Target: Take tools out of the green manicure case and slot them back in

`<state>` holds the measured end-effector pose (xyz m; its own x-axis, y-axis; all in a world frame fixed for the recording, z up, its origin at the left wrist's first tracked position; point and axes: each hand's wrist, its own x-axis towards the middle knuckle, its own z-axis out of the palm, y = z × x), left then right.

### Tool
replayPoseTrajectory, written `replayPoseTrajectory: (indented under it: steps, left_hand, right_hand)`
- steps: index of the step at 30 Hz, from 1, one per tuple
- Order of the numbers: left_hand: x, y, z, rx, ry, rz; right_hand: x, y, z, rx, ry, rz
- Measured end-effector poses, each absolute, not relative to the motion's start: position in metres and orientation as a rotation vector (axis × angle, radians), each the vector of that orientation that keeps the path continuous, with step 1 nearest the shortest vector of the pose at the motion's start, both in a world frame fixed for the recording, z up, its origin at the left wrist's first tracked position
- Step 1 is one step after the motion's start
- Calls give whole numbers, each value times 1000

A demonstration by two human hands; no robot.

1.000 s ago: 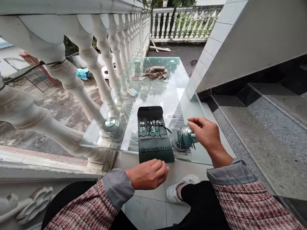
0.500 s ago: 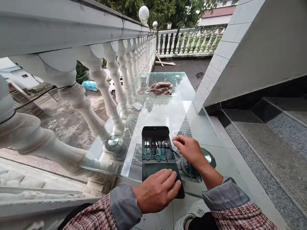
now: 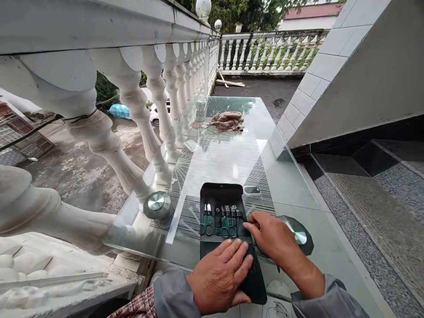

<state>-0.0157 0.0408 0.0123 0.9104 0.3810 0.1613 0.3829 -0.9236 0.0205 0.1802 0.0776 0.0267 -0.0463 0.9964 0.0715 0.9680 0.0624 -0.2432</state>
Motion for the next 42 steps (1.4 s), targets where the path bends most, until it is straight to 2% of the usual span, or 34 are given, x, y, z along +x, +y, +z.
replayPoseTrajectory:
  steps: [14, 24, 26, 29, 35, 39, 42]
  left_hand:
    - [-13, 39, 6, -2934, -417, -315]
    - [-12, 39, 1, -2953, -418, -314]
    - [-11, 38, 2, -2967, -437, -305]
    - [-8, 38, 0, -2973, -461, -322]
    - [-5, 38, -11, -2935, -454, -419]
    - [-5, 39, -15, -2926, -426, -394]
    - [-4, 39, -15, -2922, -434, -416]
  right_hand:
    - [177, 75, 17, -1938, -2154, 33]
    - [208, 69, 49, -1832, -1972, 807]
    - [219, 74, 51, -1837, -1860, 750]
    - [228, 91, 43, -2007, -1726, 449]
    - [232, 126, 19, -2252, -1881, 119]
    - [223, 125, 20, -2110, -1865, -75]
    - [199, 119, 24, -1820, -1919, 74]
